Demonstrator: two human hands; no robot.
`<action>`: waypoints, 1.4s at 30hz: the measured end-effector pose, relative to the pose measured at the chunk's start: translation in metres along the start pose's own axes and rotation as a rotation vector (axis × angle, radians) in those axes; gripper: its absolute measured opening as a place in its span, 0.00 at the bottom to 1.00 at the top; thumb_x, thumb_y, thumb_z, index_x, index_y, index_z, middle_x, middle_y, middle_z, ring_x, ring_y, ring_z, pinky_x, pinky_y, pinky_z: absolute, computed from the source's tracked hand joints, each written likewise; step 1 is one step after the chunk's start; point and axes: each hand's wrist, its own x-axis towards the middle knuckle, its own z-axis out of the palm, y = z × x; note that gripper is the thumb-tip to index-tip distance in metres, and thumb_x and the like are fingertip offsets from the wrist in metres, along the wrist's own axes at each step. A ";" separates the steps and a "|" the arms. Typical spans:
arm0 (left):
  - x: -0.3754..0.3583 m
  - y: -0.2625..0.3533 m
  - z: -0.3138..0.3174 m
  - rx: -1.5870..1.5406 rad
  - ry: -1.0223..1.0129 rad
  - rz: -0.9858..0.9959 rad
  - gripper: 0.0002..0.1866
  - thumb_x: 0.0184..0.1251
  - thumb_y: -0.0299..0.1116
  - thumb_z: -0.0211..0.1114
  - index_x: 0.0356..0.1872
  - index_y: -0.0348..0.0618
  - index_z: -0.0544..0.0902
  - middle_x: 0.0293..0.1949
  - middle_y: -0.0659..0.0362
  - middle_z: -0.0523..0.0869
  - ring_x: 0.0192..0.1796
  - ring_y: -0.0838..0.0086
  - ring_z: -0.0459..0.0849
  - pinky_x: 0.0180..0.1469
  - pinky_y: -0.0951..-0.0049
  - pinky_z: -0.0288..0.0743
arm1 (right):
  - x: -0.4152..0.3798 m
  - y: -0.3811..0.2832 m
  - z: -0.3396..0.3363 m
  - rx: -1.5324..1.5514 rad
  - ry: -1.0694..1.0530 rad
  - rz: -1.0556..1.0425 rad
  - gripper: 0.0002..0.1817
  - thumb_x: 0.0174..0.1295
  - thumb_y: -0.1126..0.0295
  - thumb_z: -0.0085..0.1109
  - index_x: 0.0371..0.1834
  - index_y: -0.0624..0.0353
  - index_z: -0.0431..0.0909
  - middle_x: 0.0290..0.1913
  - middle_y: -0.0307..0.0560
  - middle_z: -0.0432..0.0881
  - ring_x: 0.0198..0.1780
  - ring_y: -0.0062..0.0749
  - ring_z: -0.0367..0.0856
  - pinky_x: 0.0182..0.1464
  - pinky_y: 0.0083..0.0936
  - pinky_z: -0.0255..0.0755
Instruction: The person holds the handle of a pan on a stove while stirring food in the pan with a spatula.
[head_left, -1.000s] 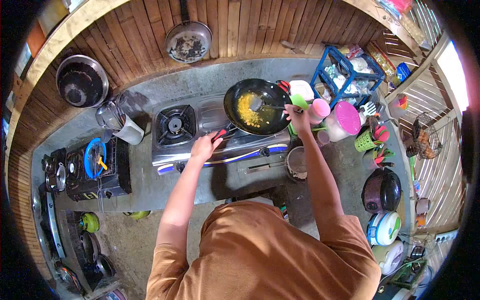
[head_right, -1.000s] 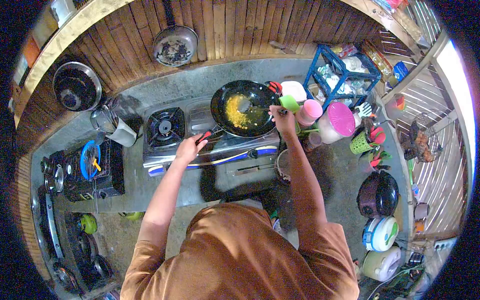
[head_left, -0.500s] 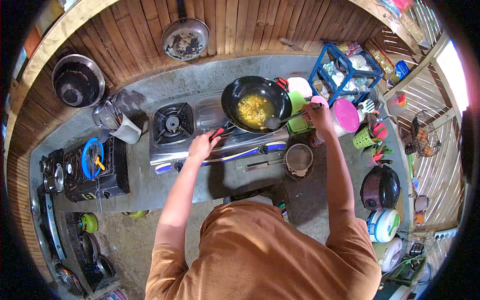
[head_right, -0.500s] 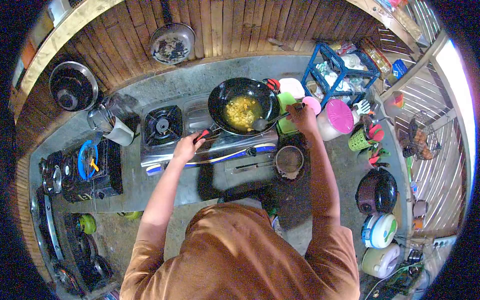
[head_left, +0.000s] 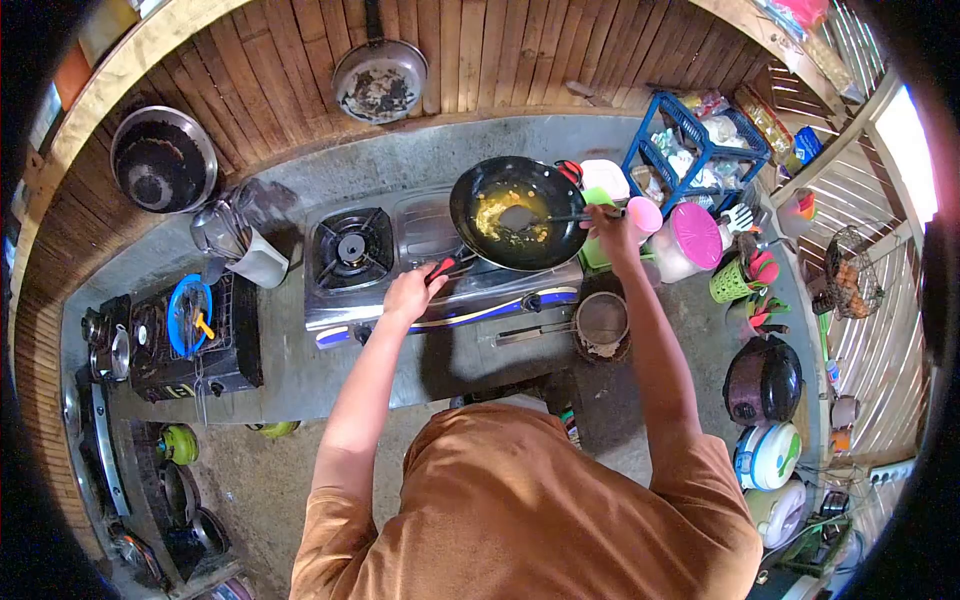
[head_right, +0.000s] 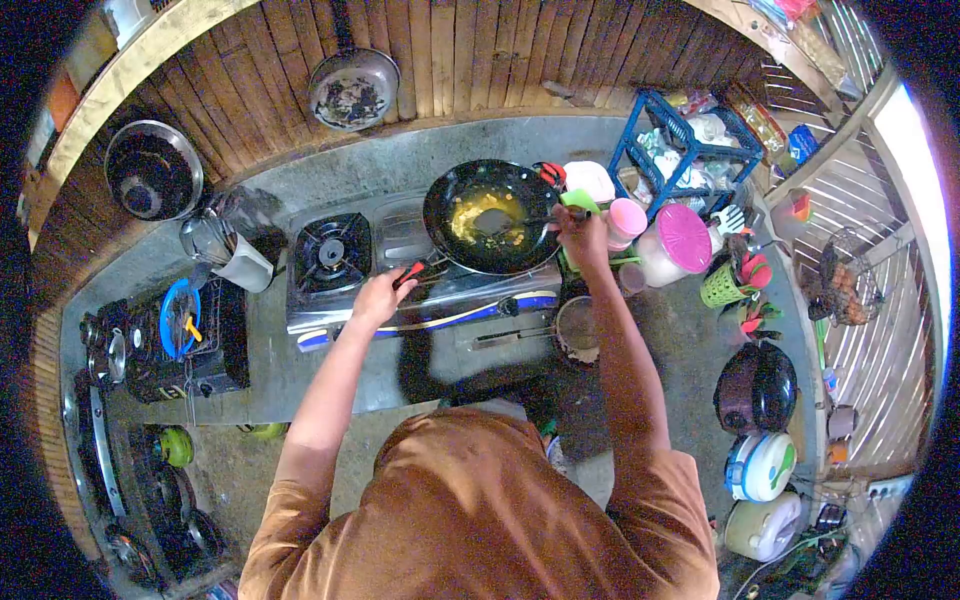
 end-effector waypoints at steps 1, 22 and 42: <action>0.000 0.001 -0.001 -0.003 -0.017 -0.013 0.25 0.67 0.55 0.58 0.59 0.52 0.79 0.45 0.44 0.86 0.49 0.47 0.83 0.52 0.52 0.77 | -0.002 -0.020 -0.001 -0.104 0.004 -0.018 0.11 0.68 0.66 0.59 0.39 0.65 0.80 0.35 0.45 0.86 0.29 0.24 0.83 0.25 0.19 0.71; 0.000 0.002 -0.001 -0.018 -0.038 -0.036 0.26 0.66 0.56 0.59 0.58 0.53 0.80 0.45 0.45 0.86 0.49 0.48 0.83 0.53 0.53 0.77 | 0.015 0.020 0.002 -0.221 -0.087 0.031 0.13 0.63 0.63 0.61 0.41 0.63 0.81 0.29 0.42 0.87 0.24 0.23 0.82 0.27 0.24 0.73; -0.005 0.008 -0.007 -0.034 -0.006 -0.009 0.24 0.67 0.53 0.60 0.58 0.51 0.80 0.44 0.45 0.86 0.48 0.48 0.83 0.52 0.53 0.76 | 0.034 -0.008 -0.020 -0.369 0.035 0.186 0.15 0.63 0.57 0.59 0.29 0.59 0.82 0.23 0.40 0.84 0.20 0.20 0.78 0.18 0.21 0.67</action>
